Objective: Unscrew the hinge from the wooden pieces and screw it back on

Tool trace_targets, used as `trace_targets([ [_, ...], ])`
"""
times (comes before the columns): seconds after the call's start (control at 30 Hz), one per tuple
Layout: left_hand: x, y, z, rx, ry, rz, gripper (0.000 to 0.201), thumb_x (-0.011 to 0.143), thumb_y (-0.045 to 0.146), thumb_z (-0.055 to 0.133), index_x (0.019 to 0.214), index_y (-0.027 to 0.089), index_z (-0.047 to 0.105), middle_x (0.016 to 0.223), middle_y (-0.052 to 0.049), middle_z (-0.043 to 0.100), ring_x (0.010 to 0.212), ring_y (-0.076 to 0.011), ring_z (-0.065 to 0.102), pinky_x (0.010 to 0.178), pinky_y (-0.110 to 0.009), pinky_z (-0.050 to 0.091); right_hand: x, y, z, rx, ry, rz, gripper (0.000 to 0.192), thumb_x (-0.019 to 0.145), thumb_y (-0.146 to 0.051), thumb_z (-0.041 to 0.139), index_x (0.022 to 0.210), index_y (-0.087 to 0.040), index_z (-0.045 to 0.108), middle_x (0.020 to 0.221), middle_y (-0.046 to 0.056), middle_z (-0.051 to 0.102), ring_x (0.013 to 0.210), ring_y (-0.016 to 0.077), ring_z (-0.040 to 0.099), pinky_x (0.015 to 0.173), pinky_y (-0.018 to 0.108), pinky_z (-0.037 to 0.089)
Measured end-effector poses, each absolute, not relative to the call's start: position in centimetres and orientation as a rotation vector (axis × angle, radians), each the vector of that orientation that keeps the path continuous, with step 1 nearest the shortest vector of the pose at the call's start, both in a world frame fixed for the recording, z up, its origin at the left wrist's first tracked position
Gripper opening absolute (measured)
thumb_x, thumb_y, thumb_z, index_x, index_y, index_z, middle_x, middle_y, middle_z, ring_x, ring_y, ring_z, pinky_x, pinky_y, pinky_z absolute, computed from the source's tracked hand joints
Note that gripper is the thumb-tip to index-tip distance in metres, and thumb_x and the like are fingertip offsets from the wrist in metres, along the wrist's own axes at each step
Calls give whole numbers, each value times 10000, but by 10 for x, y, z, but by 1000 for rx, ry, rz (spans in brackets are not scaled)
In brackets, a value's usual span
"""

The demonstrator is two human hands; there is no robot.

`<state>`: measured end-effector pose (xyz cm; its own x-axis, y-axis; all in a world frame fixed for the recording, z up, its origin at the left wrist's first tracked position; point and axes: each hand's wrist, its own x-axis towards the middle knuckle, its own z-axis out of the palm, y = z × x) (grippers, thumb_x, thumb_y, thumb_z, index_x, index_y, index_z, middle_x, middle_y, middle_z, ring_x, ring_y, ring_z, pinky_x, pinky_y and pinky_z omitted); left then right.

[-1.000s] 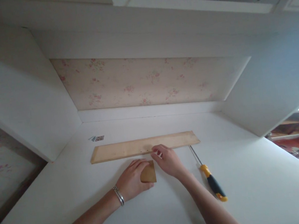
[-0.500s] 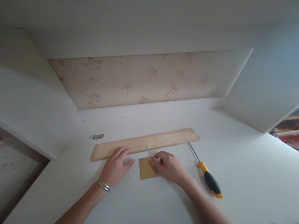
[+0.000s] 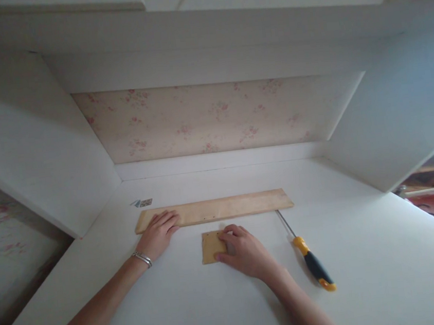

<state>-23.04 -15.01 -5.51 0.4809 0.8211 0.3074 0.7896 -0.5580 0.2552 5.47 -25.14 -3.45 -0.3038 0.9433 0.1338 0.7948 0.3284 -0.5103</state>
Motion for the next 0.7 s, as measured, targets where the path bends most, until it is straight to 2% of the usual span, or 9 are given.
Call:
trace_targets([
  [0.23,-232,-150,-49,2583,1405,660,295,860,266,504,1135,252,610,1260,-44,561,1204,-205,451,1077,-425,274,47,-254,-33,-1590,-2210,400,478,795,-514,542,1190,-248,576,1200,88,534,1046,233,519,914,369,419],
  [0.4,-242,-146,-30,2480,1412,600,285,880,335,438,982,224,680,1098,-38,642,1025,-179,560,954,-309,413,44,-255,-33,-1582,-2217,378,474,811,-525,514,1190,-245,571,1196,87,535,1044,230,516,909,363,420],
  [0.5,-259,-132,-16,2484,1518,520,314,885,343,406,925,216,689,1005,-28,670,934,-174,591,884,-284,434,44,-254,-33,-1582,-2232,365,472,822,-528,496,1192,-243,567,1195,82,536,1039,226,516,911,361,417],
  [0.7,-310,-74,-3,2294,1931,281,273,819,311,466,965,229,682,1009,-16,683,923,-188,614,794,-252,440,44,-254,-31,-1598,-2244,356,482,824,-543,481,1198,-248,557,1202,77,535,1032,225,517,906,363,417],
])
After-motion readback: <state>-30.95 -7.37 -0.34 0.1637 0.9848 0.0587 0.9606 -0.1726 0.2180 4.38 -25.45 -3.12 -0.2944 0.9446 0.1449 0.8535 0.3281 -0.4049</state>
